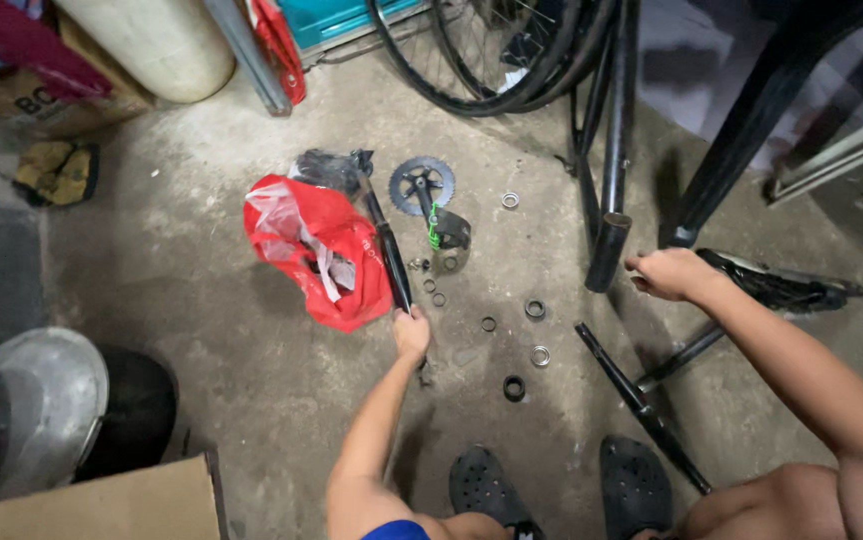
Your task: The person disassembles and handles various bicycle components including a fork, headset bearings, and a stem. They hold a headset bearing and clean or apply substance to the stem using a screwdriver.
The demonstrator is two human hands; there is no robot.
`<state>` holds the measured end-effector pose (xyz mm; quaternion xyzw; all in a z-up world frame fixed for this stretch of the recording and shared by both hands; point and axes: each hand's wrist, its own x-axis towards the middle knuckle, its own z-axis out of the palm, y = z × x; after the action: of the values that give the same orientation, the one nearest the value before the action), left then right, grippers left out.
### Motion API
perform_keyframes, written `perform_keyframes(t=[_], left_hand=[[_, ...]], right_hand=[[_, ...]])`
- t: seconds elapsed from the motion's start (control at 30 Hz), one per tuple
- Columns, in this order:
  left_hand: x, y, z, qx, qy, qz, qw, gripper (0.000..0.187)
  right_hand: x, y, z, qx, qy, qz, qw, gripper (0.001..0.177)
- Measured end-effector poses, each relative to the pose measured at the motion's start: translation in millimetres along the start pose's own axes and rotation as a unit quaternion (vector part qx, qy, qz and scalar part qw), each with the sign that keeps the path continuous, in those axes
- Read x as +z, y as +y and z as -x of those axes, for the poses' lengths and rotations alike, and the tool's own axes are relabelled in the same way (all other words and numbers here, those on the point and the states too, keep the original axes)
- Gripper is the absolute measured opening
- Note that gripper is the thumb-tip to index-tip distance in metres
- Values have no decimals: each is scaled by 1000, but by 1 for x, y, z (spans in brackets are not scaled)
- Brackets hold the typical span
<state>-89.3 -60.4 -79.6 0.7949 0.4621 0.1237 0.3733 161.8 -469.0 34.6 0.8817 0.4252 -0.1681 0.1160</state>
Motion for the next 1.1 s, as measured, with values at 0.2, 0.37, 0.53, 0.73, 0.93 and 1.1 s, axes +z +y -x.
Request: perform_keyframes(t=[0.2, 0.37, 0.53, 0.73, 0.93, 1.1], left_hand=[[0, -11, 28, 32, 29, 116, 992, 40], [-39, 3, 11, 146, 43, 142, 978, 35], [-91, 41, -35, 313, 109, 103, 938, 30], [-113, 104, -37, 403, 144, 53, 902, 32], [-76, 175, -1, 575, 193, 46, 794, 36], [-69, 228, 9, 642, 144, -60, 750, 42]], right_hand=[[-8, 17, 9, 26, 141, -66, 987, 26], [-23, 25, 21, 88, 402, -209, 887, 19], [-42, 33, 25, -12, 561, -519, 645, 18], [-138, -23, 55, -162, 574, -472, 649, 26], [-253, -84, 56, -245, 453, -624, 588, 87], [-283, -108, 50, -185, 439, -779, 408, 74]])
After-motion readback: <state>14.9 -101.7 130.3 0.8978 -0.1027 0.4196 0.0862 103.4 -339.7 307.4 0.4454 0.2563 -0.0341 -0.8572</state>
